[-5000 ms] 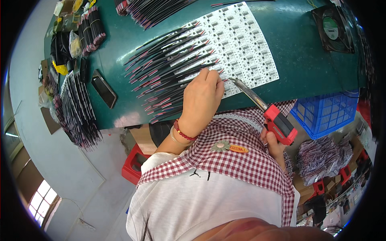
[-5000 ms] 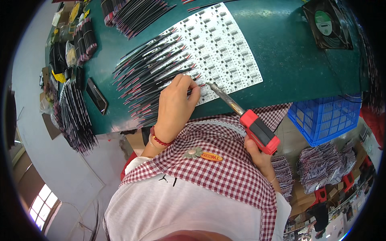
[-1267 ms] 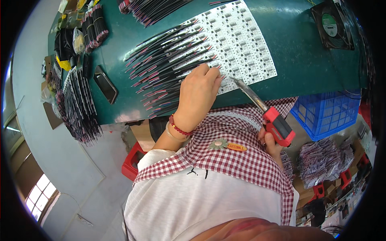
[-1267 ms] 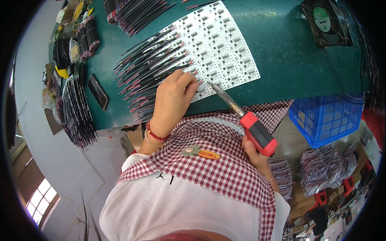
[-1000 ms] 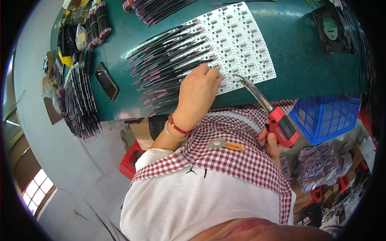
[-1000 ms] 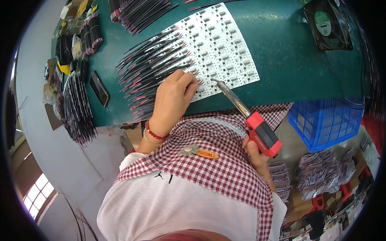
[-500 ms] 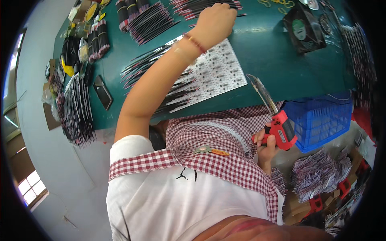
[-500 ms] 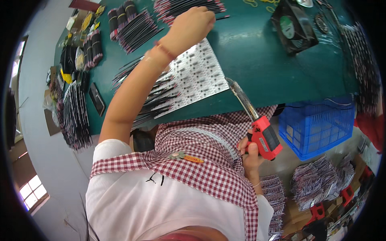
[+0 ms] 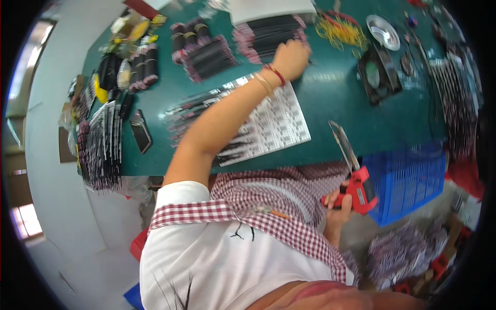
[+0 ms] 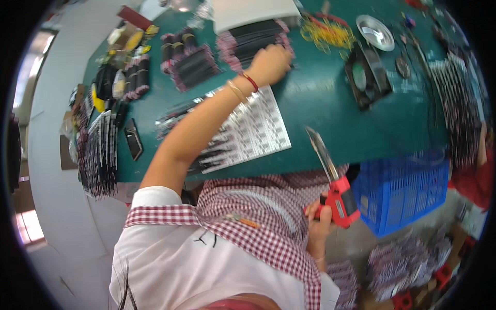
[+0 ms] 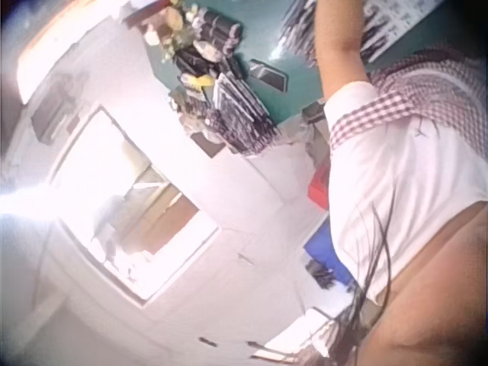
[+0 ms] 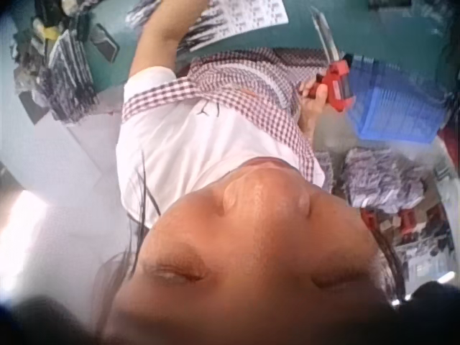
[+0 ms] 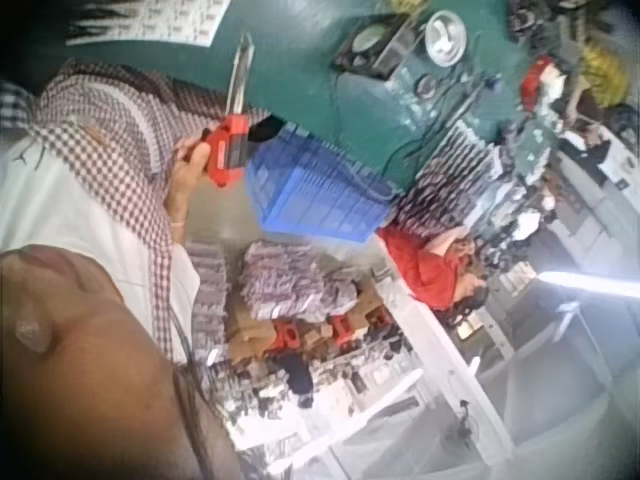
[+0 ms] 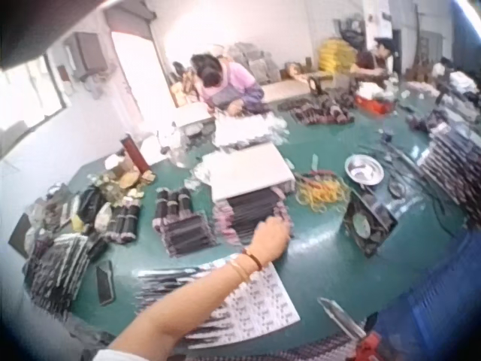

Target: The person solders wires onto circuit boards, positioning each wire on the board by hand and applying heat with a soldering tool.

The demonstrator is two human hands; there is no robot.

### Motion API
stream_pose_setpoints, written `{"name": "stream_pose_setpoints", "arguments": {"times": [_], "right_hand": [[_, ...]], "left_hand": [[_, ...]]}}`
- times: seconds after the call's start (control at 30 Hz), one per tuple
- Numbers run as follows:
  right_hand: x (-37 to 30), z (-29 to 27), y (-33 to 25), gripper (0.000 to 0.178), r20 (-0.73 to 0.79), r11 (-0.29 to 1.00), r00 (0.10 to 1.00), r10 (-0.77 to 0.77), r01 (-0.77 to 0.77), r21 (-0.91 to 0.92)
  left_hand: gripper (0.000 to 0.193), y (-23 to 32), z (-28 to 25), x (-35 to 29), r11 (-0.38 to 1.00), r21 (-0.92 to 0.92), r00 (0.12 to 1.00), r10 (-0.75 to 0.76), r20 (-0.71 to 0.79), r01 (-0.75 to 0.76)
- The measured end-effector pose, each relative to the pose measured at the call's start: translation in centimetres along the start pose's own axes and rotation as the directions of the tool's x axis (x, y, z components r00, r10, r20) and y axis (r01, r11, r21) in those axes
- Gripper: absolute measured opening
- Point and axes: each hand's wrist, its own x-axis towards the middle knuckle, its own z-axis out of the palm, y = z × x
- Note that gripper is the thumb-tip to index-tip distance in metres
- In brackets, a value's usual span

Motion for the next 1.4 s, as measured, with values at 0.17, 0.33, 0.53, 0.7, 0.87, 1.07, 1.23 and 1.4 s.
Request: {"name": "stream_pose_setpoints", "arguments": {"times": [0.17, 0.33, 0.53, 0.7, 0.87, 1.07, 1.23, 1.4], "right_hand": [[-0.6, -0.1, 0.1, 0.038, -0.064, 0.995, 0.994, -0.083, 0.079, -0.059], [-0.4, 0.3, 0.3, 0.039, -0.079, 0.999, 0.996, -0.036, 0.036, 0.002], [1.1, 1.3, 0.1, 0.054, 0.187, 0.987, 0.980, 0.073, -0.044, -0.155], [0.0, 0.3, 1.4, 0.059, 0.272, 0.948, 0.929, 0.250, -0.179, -0.262], [-1.4, 1.0, 1.3, 0.045, 0.163, 0.901, 0.920, 0.357, -0.293, -0.321], [-2.0, 1.8, 1.5, 0.035, 0.114, 0.868, 0.910, 0.398, -0.334, -0.368], [-2.1, 2.2, 1.3, 0.032, 0.078, 0.867, 0.918, 0.388, -0.335, -0.368], [-2.0, 1.7, 1.2, 0.029, 0.137, 0.854, 0.919, 0.370, -0.279, -0.439]], "left_hand": [[0.008, 0.7, -5.3, -1.2, 0.846, -0.487, 0.919, 0.009, -0.394, -0.217], [0.007, 2.7, -14.0, -9.5, 0.856, -0.488, 0.911, -0.051, -0.408, -0.171], [0.005, 3.4, -11.6, -22.3, 0.765, -0.563, 0.935, -0.353, 0.039, 0.312], [0.006, 5.5, -8.8, -25.7, 0.703, -0.580, 0.894, -0.434, 0.108, 0.411], [0.010, 6.3, -7.4, -25.6, 0.730, -0.534, 0.886, -0.457, 0.082, 0.427], [0.011, 6.5, -6.6, -25.5, 0.763, -0.493, 0.891, -0.450, 0.060, 0.419], [0.011, 6.5, -6.7, -25.3, 0.736, -0.527, 0.884, -0.463, 0.066, 0.425], [0.012, 6.5, -6.8, -25.1, 0.740, -0.520, 0.883, -0.465, 0.064, 0.427]]}}
